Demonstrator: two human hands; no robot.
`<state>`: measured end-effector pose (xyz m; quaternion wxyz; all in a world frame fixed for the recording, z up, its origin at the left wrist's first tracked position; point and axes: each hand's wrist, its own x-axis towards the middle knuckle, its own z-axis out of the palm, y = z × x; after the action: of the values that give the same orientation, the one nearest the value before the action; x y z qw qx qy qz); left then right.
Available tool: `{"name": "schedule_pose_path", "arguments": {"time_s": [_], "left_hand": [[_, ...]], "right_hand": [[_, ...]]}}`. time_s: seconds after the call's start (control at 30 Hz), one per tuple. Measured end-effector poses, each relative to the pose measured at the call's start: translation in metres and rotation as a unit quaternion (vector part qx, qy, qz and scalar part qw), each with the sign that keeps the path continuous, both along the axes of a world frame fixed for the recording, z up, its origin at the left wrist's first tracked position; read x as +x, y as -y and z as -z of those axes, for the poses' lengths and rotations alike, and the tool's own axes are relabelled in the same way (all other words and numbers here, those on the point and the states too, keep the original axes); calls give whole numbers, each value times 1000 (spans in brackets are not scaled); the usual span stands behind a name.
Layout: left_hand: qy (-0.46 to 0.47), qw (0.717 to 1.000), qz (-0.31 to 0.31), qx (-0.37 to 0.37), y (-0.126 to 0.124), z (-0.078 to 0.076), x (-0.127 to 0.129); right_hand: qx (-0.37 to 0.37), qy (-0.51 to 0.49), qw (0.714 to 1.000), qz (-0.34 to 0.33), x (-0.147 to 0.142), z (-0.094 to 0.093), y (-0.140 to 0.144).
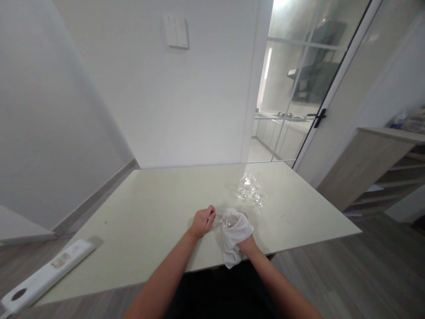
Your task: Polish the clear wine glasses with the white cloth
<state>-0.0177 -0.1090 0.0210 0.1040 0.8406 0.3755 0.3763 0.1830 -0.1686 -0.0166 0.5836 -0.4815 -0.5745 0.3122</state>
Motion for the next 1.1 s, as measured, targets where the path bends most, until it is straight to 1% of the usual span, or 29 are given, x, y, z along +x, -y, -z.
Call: {"name": "schedule_pose_path", "arguments": {"time_s": [0.03,0.1,0.17,0.2,0.33,0.43,0.5,0.57,0.63,0.7,0.8,0.87,0.93,1.0,1.1], "left_hand": [[-8,1000,5,11,1,0,1],[-20,999,16,29,1,-1,1],[-29,998,28,43,1,0,0],[-29,998,32,49,1,0,-1],[-11,998,27,58,-1,3,-1],[3,999,13,34,-2,4,0],[24,1000,-3,5,-4,6,-1],[58,998,-28,-29,-6,7,-2],[89,993,-51,-51,-8,9,-4],[105,991,-58,-63,-10,10,-5],[92,993,-31,-74,-9,9,-4],[60,995,4,-75,-6,6,-2],[28,997,38,-64,-2,4,-1],[12,997,61,-45,1,1,0],[6,997,75,-10,2,0,0]], "right_hand": [[10,10,1000,8,0,-4,2],[16,30,999,-17,2,-10,4],[5,23,998,-51,6,-10,4],[-4,9,998,-56,8,-8,2],[-38,-50,998,-7,14,9,-6],[-46,-74,996,23,14,12,-8],[-36,-83,995,36,14,7,-5],[-13,-86,996,36,12,-2,-1],[10,-78,997,14,11,-11,3],[15,-68,997,-23,12,-17,7],[-15,-62,994,-85,16,-19,10],[-31,-50,991,-116,19,-16,10],[-39,-30,990,-134,22,-10,9],[-42,-13,990,-132,24,-2,7],[-39,-7,994,-102,28,11,4]]}}
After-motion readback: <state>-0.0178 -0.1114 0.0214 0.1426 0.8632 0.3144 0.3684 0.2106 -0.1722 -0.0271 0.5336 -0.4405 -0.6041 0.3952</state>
